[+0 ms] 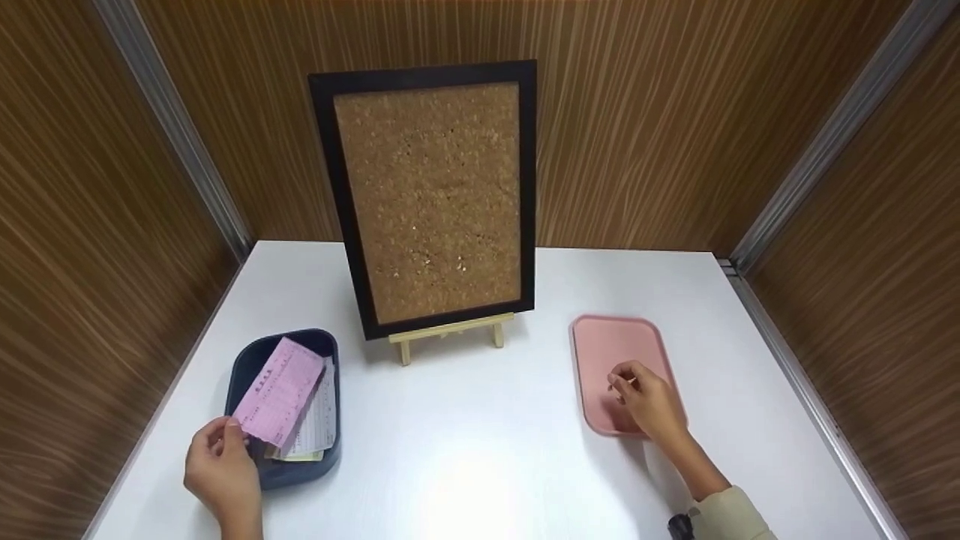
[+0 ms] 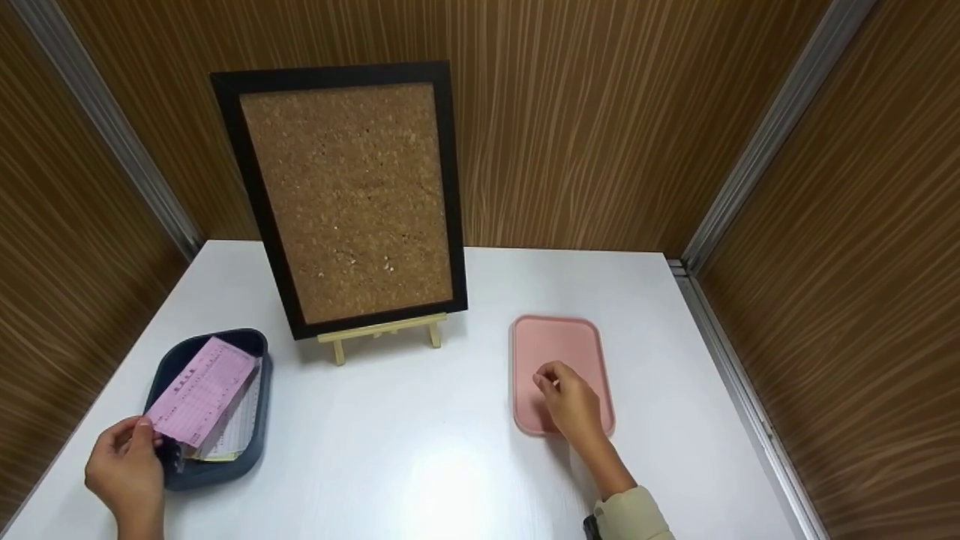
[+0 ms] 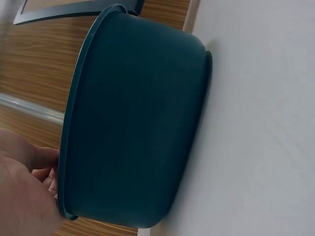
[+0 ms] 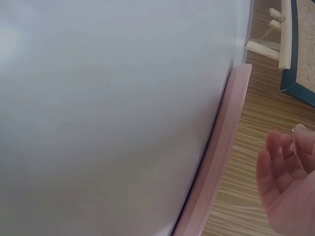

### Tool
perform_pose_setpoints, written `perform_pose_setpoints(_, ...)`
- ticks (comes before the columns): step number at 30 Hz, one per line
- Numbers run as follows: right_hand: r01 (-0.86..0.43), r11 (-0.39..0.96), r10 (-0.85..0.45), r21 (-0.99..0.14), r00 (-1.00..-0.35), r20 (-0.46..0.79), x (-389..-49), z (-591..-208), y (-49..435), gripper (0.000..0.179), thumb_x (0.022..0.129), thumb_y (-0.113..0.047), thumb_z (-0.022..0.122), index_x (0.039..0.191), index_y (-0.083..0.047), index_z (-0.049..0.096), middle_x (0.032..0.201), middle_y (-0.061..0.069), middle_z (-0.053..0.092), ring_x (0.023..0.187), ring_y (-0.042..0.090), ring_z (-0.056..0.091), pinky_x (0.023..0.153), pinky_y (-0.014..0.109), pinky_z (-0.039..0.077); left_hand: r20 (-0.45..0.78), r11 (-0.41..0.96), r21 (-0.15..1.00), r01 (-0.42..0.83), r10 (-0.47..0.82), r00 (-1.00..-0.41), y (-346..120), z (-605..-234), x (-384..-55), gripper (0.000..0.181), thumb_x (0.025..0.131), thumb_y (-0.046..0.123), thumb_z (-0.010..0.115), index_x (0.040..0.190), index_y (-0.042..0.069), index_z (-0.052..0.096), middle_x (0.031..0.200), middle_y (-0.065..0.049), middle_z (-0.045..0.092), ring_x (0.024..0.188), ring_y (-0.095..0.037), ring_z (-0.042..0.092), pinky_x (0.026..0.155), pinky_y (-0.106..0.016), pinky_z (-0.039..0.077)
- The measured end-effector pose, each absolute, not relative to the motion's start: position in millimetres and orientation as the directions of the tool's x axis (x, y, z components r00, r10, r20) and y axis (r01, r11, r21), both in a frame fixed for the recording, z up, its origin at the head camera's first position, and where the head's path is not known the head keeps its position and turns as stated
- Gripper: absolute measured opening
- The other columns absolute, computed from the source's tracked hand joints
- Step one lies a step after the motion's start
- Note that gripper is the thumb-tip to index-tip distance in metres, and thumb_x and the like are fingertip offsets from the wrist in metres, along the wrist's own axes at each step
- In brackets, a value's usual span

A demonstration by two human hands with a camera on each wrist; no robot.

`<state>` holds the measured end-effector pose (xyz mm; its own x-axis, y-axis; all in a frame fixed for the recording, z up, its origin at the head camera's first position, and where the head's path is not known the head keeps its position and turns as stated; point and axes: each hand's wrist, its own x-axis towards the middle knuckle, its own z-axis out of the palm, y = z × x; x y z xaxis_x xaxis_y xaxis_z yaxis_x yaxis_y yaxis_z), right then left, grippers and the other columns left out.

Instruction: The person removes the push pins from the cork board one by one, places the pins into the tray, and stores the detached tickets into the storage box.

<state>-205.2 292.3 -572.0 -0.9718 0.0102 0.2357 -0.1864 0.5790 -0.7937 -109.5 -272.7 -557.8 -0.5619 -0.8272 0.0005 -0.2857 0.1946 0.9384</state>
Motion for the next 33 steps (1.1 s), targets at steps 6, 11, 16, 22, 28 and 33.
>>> perform_pose_setpoints(6,-0.144,0.649,0.013,-0.747,-0.98,0.199,-207.1,-573.9,296.6,0.004,0.097,-0.01,0.067,0.093,-0.008,0.066,0.083,0.013,0.069,0.067,0.024,0.063,0.058,0.02,0.048,0.043,0.248,0.929,-0.276,-0.811,-0.584,-270.2,-557.7,-109.7,0.032,0.105,0.022,0.053,0.126,0.001,0.064,0.115,-0.015,0.066,0.078,0.007,0.052,0.065,-0.003,0.043)
perform_pose_setpoints(11,-0.124,0.741,0.014,-0.66,-0.98,0.2,-207.9,-576.5,299.7,0.005,0.097,-0.015,0.069,0.093,-0.011,0.067,0.082,0.004,0.07,0.068,0.009,0.059,0.059,0.021,0.045,0.117,0.335,0.905,-0.261,-0.787,-0.605,-268.5,-559.3,-108.3,0.029,0.104,0.019,0.055,0.119,-0.002,0.067,0.108,-0.019,0.069,0.074,0.007,0.05,0.062,-0.002,0.04)
perform_pose_setpoints(16,-0.105,0.77,0.004,-0.63,-0.986,0.17,-208.5,-576.8,304.7,0.005,0.097,-0.014,0.068,0.094,-0.01,0.068,0.084,0.001,0.07,0.071,0.01,0.06,0.064,0.026,0.047,0.115,0.373,0.88,-0.295,-0.769,-0.629,-264.8,-559.1,-105.7,0.028,0.103,0.019,0.056,0.117,-0.002,0.068,0.109,-0.019,0.069,0.085,-0.01,0.055,0.064,-0.003,0.035)
perform_pose_setpoints(22,-0.005,0.835,0.048,-0.55,-0.996,0.081,-209.7,-572.3,312.4,0.01,0.099,-0.02,0.064,0.097,-0.013,0.07,0.092,0.003,0.074,0.085,0.022,0.067,0.076,0.048,0.049,0.139,0.422,0.855,-0.301,-0.747,-0.65,-262.3,-557.0,-104.6,0.026,0.102,0.016,0.057,0.116,-0.002,0.068,0.107,-0.02,0.067,0.093,-0.024,0.061,0.062,0.0,0.033)
perform_pose_setpoints(28,0.029,0.853,0.068,-0.521,-0.996,0.056,-210.4,-572.8,318.8,0.014,0.099,-0.018,0.062,0.103,-0.009,0.071,0.103,0.012,0.075,0.096,0.033,0.069,0.081,0.059,0.049,0.157,0.453,0.828,-0.33,-0.752,-0.64,-260.4,-556.5,-98.7,0.025,0.1,0.016,0.06,0.115,-0.002,0.069,0.106,-0.02,0.068,0.094,-0.027,0.063,0.067,-0.008,0.035)
perform_pose_setpoints(33,0.009,0.85,0.07,-0.526,-0.993,0.096,-207.9,-572.0,317.1,0.017,0.099,-0.019,0.062,0.109,-0.009,0.071,0.099,0.01,0.075,0.085,0.028,0.069,0.073,0.053,0.05,0.12,0.429,0.834,-0.346,-0.754,-0.645,-255.3,-550.4,-97.9,0.03,0.103,0.02,0.056,0.122,0.0,0.066,0.113,-0.019,0.065,0.101,-0.028,0.062,0.074,-0.013,0.038)
